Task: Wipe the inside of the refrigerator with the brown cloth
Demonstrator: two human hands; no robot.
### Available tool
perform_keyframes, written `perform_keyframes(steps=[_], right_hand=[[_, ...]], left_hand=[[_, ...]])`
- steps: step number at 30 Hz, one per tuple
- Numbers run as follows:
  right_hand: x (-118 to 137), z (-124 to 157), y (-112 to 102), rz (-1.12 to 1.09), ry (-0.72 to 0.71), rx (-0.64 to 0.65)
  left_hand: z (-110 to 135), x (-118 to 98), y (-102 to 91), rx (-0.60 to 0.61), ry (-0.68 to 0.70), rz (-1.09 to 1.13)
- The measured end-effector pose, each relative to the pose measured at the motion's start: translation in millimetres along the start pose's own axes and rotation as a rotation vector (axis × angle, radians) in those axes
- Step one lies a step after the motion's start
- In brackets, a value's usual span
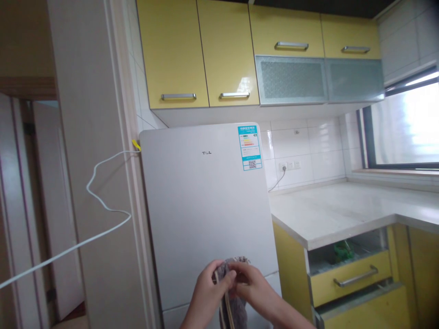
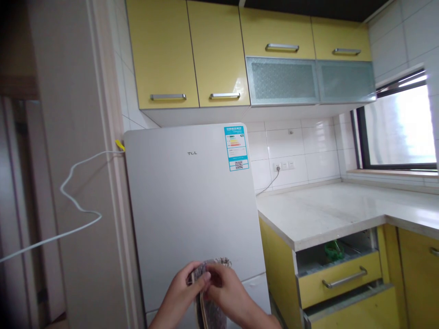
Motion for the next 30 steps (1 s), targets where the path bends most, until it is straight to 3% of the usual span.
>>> perform_keyframes(steps=[4,6,12,15,20,26,30], right_hand=[[-5,7,-3,0.006,-0.006,0.102],[-6,8,-8,0.041,-0.038,0.135],[-12,12,-50,0.518,-0.187,-0.161],[-26,18,-61,0.595,-0.156,-0.107],[-38,23,-63,0.531,-0.134,-0.007],[-23,25,-72,0.639,-0.182,0.055],[3,35,-101,0.769,-0.144,-0.058]], left_hand=[[-1,-1,-5.9,-0.099,0.074,-0.215],[-3,-4,-7.7,-0.090,0.114,-0.261],[-10,-14,-11.0,-0.052,0.158,-0.309],[-11,-19,-11.4,-0.047,0.150,-0.351],[-10,-28,-11.8,0.013,0.135,-0.408],[-14,-31,-17.3,0.009,0.126,-0.423],[-12,-41,-12.2,0.018,0.147,-0.472]])
Point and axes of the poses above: each hand's wrist, its own z-axis away from the middle knuckle, its own y-axis out of the palm, x = y × z, the point moved 4 cm from there along -z, towards the middle knuckle, and after that the axes turned 4 degrees about z, right-handed, at the moved point
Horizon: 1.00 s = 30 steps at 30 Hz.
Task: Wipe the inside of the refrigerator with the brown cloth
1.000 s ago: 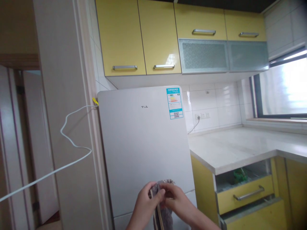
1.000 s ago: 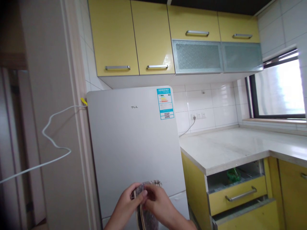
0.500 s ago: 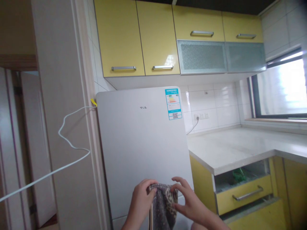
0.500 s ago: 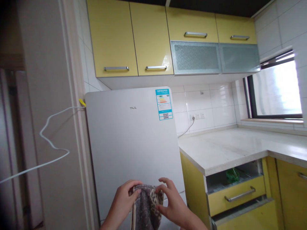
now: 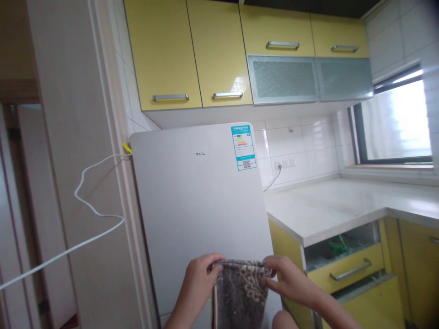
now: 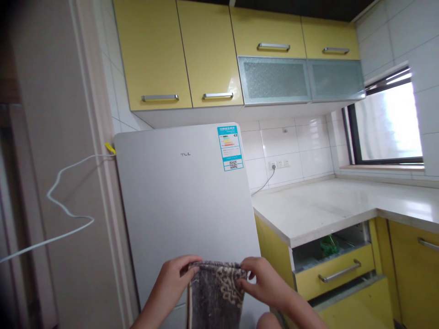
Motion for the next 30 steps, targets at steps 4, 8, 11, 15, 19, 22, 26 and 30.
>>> perform_keyframes(steps=[4,8,11,15,19,22,26,30], right_hand=[[4,8,-58,0.089,0.009,-0.084],[2,12,-129,0.090,0.063,-0.204],[-12,9,-180,0.139,0.132,-0.253],[-48,-8,-230,0.089,0.250,-0.291],[-95,-36,-271,-0.024,0.337,-0.538],[-128,-63,-294,-0.075,0.336,-0.663],[-172,-101,-305,-0.129,0.315,-0.687],[-226,-110,-282,-0.204,0.374,-0.669]], left_hand=[[-2,-35,5.3,-0.001,0.100,-0.100],[-20,-79,23.7,0.003,0.191,-0.058],[-47,-103,54.5,0.084,0.184,0.170],[-100,-128,108.6,0.157,0.139,0.493],[-167,-155,151.4,0.092,0.156,0.512],[-217,-178,168.0,-0.002,0.210,0.444],[-262,-196,188.4,-0.106,0.305,0.314],[-264,-172,234.4,-0.058,0.343,0.208]])
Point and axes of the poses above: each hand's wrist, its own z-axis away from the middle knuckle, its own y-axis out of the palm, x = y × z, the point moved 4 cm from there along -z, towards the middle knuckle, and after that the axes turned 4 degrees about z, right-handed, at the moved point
